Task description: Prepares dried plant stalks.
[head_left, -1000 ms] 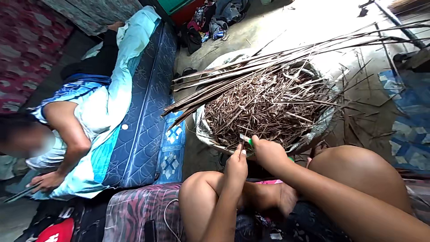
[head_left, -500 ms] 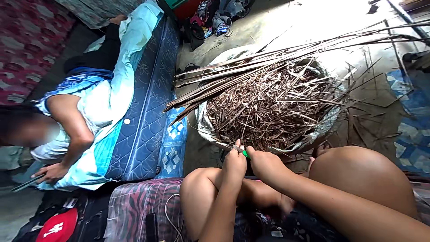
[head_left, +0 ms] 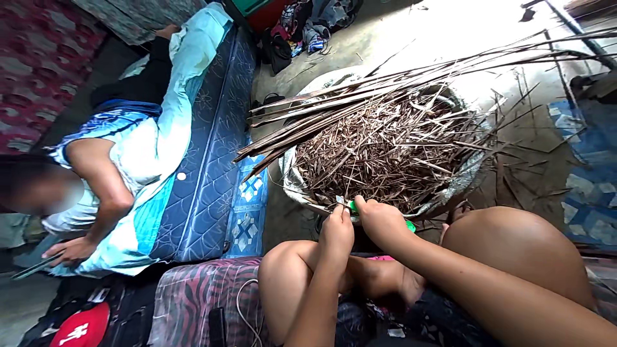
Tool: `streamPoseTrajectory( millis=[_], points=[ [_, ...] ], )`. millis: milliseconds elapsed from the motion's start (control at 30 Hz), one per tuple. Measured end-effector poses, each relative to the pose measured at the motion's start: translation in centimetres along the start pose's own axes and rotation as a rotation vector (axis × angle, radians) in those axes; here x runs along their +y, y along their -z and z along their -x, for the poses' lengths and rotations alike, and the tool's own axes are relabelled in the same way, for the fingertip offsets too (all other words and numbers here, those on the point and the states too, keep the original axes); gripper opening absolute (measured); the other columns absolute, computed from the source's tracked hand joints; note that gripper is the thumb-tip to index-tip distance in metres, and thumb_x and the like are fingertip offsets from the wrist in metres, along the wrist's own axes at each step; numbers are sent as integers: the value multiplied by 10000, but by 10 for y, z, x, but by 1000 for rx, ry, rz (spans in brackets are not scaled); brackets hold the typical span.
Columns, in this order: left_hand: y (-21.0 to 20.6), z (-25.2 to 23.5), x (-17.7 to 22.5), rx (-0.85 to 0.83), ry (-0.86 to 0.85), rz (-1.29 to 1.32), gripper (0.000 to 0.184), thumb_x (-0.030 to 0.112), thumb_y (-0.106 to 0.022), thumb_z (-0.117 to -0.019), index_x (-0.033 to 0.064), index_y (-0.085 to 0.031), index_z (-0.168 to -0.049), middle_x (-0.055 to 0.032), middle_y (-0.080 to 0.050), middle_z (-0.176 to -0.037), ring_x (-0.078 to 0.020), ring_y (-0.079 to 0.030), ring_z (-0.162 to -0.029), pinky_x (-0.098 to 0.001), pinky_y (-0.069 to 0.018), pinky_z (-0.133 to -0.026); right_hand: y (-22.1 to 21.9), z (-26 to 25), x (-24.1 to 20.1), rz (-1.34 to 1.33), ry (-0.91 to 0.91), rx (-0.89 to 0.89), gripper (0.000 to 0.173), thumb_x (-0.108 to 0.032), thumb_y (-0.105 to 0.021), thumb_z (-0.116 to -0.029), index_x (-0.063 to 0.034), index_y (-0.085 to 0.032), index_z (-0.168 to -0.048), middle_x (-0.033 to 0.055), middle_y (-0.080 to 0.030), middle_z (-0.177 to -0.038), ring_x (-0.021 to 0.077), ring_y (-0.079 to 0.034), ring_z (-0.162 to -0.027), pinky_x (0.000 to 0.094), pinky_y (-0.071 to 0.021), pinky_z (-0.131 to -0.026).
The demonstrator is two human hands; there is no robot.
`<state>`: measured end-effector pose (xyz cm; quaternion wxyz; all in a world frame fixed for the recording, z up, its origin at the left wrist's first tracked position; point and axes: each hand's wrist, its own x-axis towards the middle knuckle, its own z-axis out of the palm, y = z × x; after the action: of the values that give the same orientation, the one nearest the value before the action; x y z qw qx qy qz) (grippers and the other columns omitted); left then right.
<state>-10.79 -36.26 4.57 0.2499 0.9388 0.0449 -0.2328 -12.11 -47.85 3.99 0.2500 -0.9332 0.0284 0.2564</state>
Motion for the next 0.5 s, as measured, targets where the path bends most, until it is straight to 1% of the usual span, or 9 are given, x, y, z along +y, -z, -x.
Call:
streamPoseTrajectory(
  millis=[100, 167, 200, 267, 367, 400, 433, 467, 500],
  points=[
    [3, 2, 2, -3, -15, 22, 443, 266, -380, -1127, 37, -534, -1474, -139, -681, -926, -241, -640, -810, -428, -527, -837, 1, -4, 3, 20, -7, 62, 342, -109, -508, -1056, -37, -503, -1390, 244, -663, -1165, 429, -708, -1026, 550, -572, -781],
    [3, 4, 1, -1, -31, 34, 448, 269, -379, -1127, 98, -494, -1525, -112, -667, -883, -215, -613, -748, -398, -520, -783, 6, -9, 8, -6, -52, 100, 343, -57, -443, -1059, -26, -503, -1396, 251, -663, -1173, 435, -701, -1044, 561, -567, -800],
    [2, 4, 0, 2, -44, 42, 445, 267, -380, -1126, 127, -490, -1533, -99, -660, -863, -201, -600, -716, -385, -516, -753, 12, -12, 12, -29, -94, 106, 359, -34, -413, -1060, -25, -494, -1410, 251, -659, -1193, 436, -693, -1073, 569, -563, -827],
    [2, 5, -4, 4, -66, 69, 439, 266, -383, -1124, 139, -500, -1528, -88, -656, -849, -182, -583, -683, -370, -510, -725, 28, -15, 19, -67, -154, 103, 362, -43, -383, -1069, -47, -488, -1416, 229, -666, -1212, 412, -679, -1134, 564, -549, -877],
    [0, 3, -10, 37, -89, 106, 419, 279, -408, -1118, 122, -570, -1470, -68, -651, -816, -162, -569, -655, -359, -503, -696, 34, -2, 18, -146, -61, 0, 335, -113, -383, -1086, -51, -490, -1397, 246, -678, -1172, 440, -673, -1128, 601, -531, -899],
    [0, 2, -10, 49, -85, 108, 409, 266, -411, -1113, 117, -590, -1450, -77, -670, -853, -170, -597, -694, -373, -514, -719, 28, 3, 16, -175, -5, -57, 319, -144, -396, -1092, -56, -499, -1381, 250, -680, -1154, 449, -673, -1116, 616, -529, -898],
    [1, 2, -9, 48, -75, 111, 401, 235, -408, -1107, 107, -597, -1436, -102, -704, -962, -191, -648, -799, -399, -531, -787, 21, 8, 12, -199, 41, -112, 308, -158, -417, -1090, -60, -512, -1366, 247, -682, -1150, 447, -673, -1111, 621, -529, -899],
    [3, 2, -8, 36, -58, 131, 403, 210, -404, -1103, 104, -591, -1444, -132, -724, -1102, -224, -683, -955, -436, -528, -894, 14, 12, 8, -208, 66, -157, 295, -168, -427, -1093, -64, -520, -1353, 239, -684, -1154, 437, -675, -1117, 613, -532, -907],
    [4, 2, -7, 24, -44, 148, 406, 194, -398, -1103, 98, -582, -1452, -146, -717, -1176, -240, -684, -1047, -453, -512, -959, 10, 15, 4, -204, 66, -192, 285, -160, -420, -1094, -69, -515, -1347, 229, -681, -1167, 421, -674, -1133, 594, -532, -919]
  ],
)
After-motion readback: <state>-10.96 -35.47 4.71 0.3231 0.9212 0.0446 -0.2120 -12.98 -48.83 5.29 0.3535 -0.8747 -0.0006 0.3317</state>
